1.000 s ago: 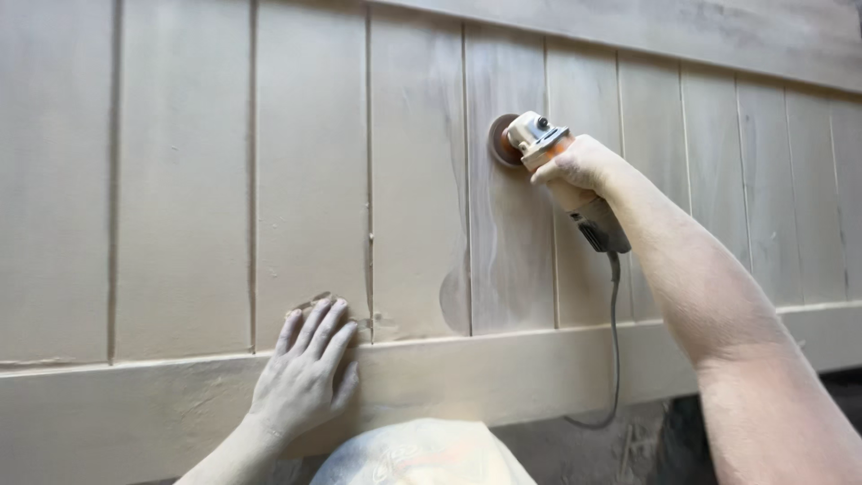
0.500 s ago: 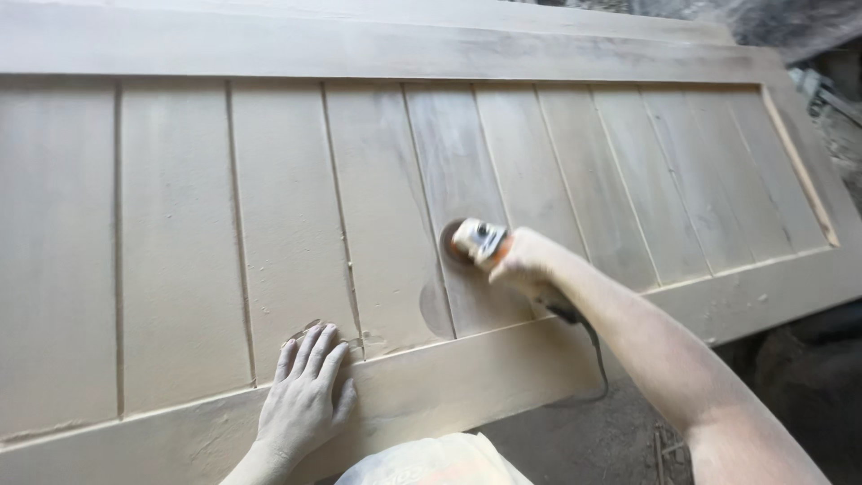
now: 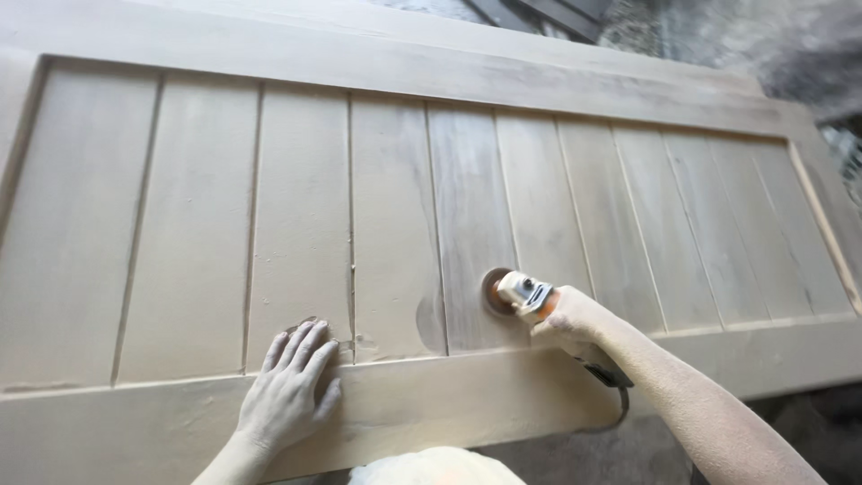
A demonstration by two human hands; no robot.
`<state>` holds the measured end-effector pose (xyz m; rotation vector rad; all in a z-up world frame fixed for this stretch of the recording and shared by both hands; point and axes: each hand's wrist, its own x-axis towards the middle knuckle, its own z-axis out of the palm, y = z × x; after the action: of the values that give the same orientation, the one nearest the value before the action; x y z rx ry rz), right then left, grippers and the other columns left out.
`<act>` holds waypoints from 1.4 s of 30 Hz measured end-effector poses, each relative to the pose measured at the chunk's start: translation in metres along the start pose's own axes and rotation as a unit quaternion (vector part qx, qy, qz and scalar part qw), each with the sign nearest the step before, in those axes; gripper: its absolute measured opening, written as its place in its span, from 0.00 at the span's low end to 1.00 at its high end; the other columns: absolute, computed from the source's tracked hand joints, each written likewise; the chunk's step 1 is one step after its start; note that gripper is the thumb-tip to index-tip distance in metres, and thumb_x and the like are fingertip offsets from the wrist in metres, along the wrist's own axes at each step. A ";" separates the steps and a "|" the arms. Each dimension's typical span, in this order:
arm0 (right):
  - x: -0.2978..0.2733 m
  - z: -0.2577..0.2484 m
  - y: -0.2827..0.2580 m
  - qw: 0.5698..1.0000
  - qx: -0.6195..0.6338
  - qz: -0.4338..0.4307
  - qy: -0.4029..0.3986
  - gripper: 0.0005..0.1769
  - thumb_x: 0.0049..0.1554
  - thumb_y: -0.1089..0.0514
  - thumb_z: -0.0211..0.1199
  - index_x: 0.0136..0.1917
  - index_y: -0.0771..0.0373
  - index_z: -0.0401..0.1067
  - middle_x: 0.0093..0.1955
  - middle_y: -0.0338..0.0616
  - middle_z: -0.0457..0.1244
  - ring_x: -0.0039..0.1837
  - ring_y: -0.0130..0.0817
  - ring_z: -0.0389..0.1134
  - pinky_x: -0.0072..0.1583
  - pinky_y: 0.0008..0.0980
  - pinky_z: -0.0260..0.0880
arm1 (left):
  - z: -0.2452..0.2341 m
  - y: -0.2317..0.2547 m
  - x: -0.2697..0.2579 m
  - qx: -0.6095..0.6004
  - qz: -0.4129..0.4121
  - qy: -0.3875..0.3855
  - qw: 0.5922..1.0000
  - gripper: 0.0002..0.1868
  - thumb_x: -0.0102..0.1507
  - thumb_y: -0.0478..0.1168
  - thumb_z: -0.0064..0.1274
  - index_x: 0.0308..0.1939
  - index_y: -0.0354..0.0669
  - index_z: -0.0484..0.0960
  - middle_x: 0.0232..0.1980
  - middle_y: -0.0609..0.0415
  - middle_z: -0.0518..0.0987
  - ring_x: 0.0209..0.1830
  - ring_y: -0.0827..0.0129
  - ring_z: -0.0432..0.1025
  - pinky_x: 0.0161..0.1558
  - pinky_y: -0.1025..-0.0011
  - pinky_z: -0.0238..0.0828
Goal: The person uses an orbital sander to smooth the surface of a large wooden door panel. The left hand stabilizes the panel while the right hand moves the sander across the vertical planks and frame.
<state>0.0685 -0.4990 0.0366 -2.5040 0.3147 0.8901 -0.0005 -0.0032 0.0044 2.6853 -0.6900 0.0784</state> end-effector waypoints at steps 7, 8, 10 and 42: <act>0.141 -0.099 0.018 0.998 -0.046 -0.017 0.044 0.33 0.33 0.48 0.80 0.49 0.68 0.80 0.45 0.53 0.73 0.48 0.41 0.73 0.53 0.39 0.74 | 0.005 0.005 -0.002 0.027 -0.023 0.010 0.999 0.34 0.59 0.57 0.47 0.65 0.43 0.69 0.74 0.44 0.61 0.77 0.57 0.49 0.75 0.54 0.39; 0.160 -0.114 0.010 0.997 -0.058 -0.038 0.044 0.34 0.32 0.47 0.80 0.49 0.68 0.80 0.45 0.54 0.73 0.48 0.42 0.73 0.54 0.39 0.73 | 0.006 0.005 -0.001 0.034 -0.023 0.016 0.999 0.35 0.59 0.57 0.46 0.66 0.43 0.69 0.74 0.44 0.60 0.76 0.57 0.49 0.74 0.54 0.39; 0.194 -0.138 -0.010 0.994 -0.079 -0.054 0.043 0.35 0.32 0.47 0.80 0.49 0.69 0.81 0.46 0.56 0.72 0.49 0.44 0.73 0.54 0.40 0.73 | 0.004 0.001 -0.002 0.036 -0.037 0.003 0.999 0.33 0.60 0.58 0.46 0.66 0.47 0.69 0.75 0.49 0.61 0.78 0.60 0.50 0.77 0.57 0.40; 0.221 -0.197 -0.013 0.994 -0.083 -0.063 0.042 0.38 0.33 0.48 0.81 0.54 0.68 0.79 0.52 0.64 0.71 0.53 0.56 0.72 0.56 0.48 0.72 | 0.002 0.009 0.001 0.075 -0.065 -0.015 0.995 0.31 0.61 0.57 0.49 0.65 0.50 0.70 0.75 0.52 0.63 0.78 0.60 0.53 0.79 0.56 0.41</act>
<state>0.3483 -0.5982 0.0340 -2.6862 0.1112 0.7909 -0.0040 -0.0114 0.0052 2.8728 -0.5355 0.0585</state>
